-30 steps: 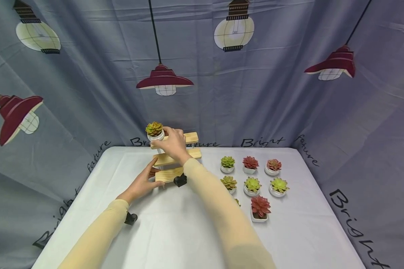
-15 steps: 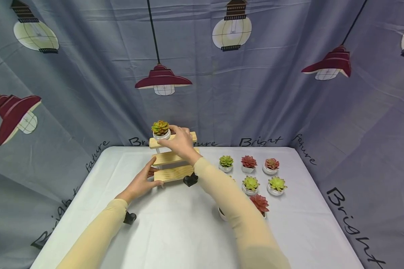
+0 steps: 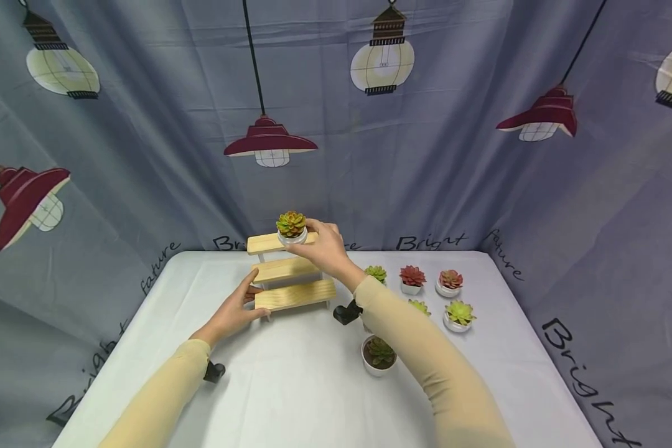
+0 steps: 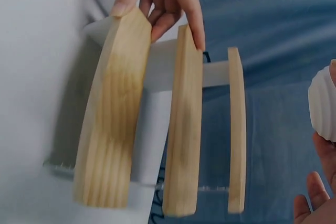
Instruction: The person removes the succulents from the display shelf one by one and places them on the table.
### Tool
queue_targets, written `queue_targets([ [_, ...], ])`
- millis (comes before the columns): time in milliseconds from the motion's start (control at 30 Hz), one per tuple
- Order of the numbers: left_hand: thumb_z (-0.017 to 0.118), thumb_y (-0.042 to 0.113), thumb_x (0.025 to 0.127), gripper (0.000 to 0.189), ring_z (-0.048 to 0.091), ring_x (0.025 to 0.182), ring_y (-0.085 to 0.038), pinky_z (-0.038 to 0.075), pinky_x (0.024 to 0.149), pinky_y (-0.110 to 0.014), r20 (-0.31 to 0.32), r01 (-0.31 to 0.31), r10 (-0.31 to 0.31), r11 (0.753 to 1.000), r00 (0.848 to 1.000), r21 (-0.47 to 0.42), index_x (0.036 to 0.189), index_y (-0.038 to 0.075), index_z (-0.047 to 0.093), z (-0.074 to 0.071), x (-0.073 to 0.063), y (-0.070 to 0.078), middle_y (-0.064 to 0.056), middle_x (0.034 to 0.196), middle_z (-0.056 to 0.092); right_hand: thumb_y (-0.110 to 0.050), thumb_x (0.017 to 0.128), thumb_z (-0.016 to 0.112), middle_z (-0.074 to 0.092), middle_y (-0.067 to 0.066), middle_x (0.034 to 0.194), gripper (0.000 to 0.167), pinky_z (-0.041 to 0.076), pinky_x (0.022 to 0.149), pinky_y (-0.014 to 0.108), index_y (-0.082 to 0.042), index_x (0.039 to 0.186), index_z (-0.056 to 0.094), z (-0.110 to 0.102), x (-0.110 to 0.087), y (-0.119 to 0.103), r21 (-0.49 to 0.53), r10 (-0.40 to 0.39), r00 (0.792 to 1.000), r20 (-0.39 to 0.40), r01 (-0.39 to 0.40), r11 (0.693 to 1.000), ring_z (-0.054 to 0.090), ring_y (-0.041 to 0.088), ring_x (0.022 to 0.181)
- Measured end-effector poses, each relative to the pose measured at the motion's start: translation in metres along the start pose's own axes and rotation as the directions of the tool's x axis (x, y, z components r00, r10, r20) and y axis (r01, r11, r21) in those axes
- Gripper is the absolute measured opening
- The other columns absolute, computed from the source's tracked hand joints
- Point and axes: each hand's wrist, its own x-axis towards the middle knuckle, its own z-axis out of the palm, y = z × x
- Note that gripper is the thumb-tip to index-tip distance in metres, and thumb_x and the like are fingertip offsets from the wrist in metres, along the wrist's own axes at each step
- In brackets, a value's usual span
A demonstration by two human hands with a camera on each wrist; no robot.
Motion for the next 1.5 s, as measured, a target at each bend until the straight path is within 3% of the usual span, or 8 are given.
queue_targets([
  [167, 0.086, 0.031, 0.086, 0.112, 0.049, 0.135, -0.037, 0.041, 0.114, -0.054, 0.01, 0.029, -0.029, 1.0, 1.0, -0.01, 0.166, 0.031, 0.007, 0.005, -0.006, -0.006, -0.014, 0.146, 0.05, -0.051, 0.084, 0.082, 0.046, 0.01, 0.143, 0.089, 0.038, 0.111, 0.061, -0.015, 0.156, 0.044, -0.014, -0.018, 0.016, 0.016, 0.028, 1.0, 0.015, -0.028, 0.999, 0.031, 0.029, 0.142],
  [700, 0.087, 0.029, 0.085, 0.113, 0.047, 0.137, -0.037, 0.039, 0.116, -0.052, 0.003, 0.026, -0.026, 0.999, 1.0, -0.028, 0.166, 0.033, 0.008, 0.005, -0.001, -0.003, -0.013, 0.146, 0.05, -0.064, 0.078, 0.081, 0.029, 0.016, 0.159, 0.108, 0.039, 0.107, 0.067, -0.019, 0.162, 0.031, -0.086, -0.066, 0.045, -0.044, 0.15, 0.989, 0.006, -0.15, 0.988, 0.031, 0.039, 0.145],
  [933, 0.086, 0.032, 0.086, 0.112, 0.047, 0.136, -0.036, 0.039, 0.116, -0.053, 0.003, 0.009, -0.009, 1.0, 1.0, -0.022, 0.166, 0.033, 0.007, 0.004, 0.001, -0.002, -0.013, 0.146, 0.051, -0.058, 0.083, 0.08, 0.026, 0.021, 0.162, 0.107, 0.04, 0.107, 0.067, -0.013, 0.163, 0.027, -0.118, -0.094, 0.062, -0.085, 0.175, 0.984, -0.018, -0.176, 0.981, 0.03, 0.045, 0.145],
  [1133, 0.086, 0.031, 0.086, 0.113, 0.047, 0.137, -0.037, 0.039, 0.116, -0.053, 0.011, 0.012, -0.012, 1.0, 1.0, -0.027, 0.166, 0.034, 0.007, 0.002, 0.002, -0.002, -0.015, 0.148, 0.049, -0.06, 0.084, 0.079, 0.027, 0.023, 0.163, 0.109, 0.034, 0.11, 0.071, -0.012, 0.164, 0.024, -0.14, -0.116, 0.075, -0.135, 0.198, 0.979, -0.039, -0.201, 0.97, 0.026, 0.046, 0.147],
  [1500, 0.086, 0.031, 0.086, 0.113, 0.047, 0.136, -0.039, 0.039, 0.115, -0.054, 0.013, 0.006, -0.006, 0.999, 1.0, -0.037, 0.166, 0.032, 0.006, 0.002, 0.002, -0.003, -0.017, 0.147, 0.049, -0.053, 0.088, 0.077, 0.031, 0.031, 0.158, 0.109, 0.04, 0.104, 0.071, -0.002, 0.164, 0.018, -0.179, -0.164, 0.11, -0.194, 0.259, 0.962, -0.083, -0.27, 0.943, 0.033, 0.051, 0.141],
])
